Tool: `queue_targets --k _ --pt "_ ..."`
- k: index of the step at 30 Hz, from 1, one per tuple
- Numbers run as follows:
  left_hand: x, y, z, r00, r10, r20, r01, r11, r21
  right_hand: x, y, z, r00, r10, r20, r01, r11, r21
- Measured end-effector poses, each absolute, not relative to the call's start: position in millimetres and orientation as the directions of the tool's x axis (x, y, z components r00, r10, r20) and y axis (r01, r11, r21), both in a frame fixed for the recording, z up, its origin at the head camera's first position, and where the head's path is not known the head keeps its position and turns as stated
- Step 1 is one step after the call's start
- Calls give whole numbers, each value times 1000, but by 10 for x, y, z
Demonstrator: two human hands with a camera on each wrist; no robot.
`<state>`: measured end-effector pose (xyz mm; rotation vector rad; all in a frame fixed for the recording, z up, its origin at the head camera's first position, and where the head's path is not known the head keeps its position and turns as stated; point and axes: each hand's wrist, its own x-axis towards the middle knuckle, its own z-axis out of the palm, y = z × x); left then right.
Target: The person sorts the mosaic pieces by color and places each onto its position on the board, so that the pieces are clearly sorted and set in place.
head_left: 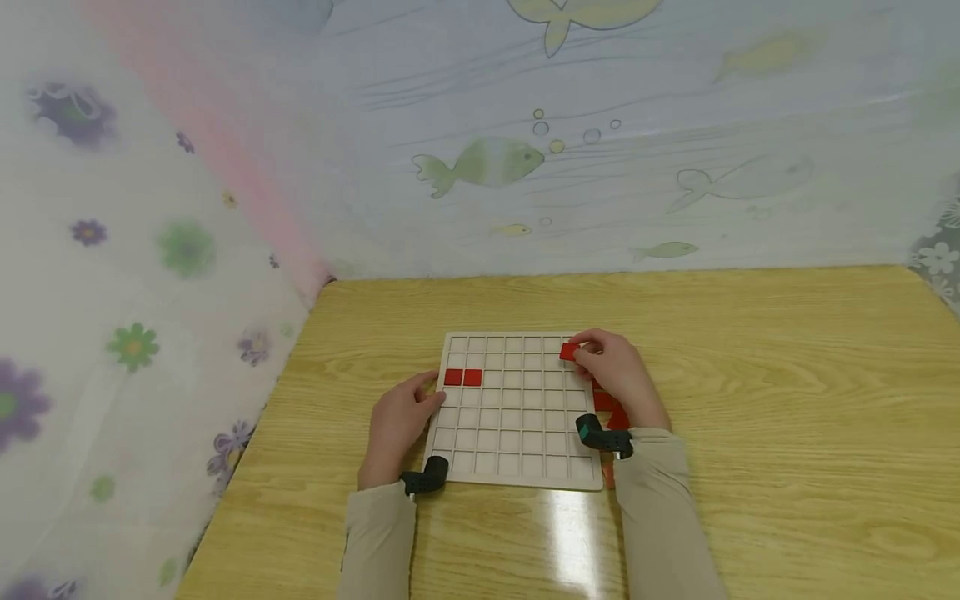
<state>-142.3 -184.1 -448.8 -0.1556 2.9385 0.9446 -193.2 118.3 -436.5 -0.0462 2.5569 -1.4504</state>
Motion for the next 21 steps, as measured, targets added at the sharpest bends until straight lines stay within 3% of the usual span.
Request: queue_targets --k 21 --pt "-1429 -1830 -4485 -994 -78 -83 -111 812 573 -1927 966 -4353 -971 -193 -139 2 576 -817"
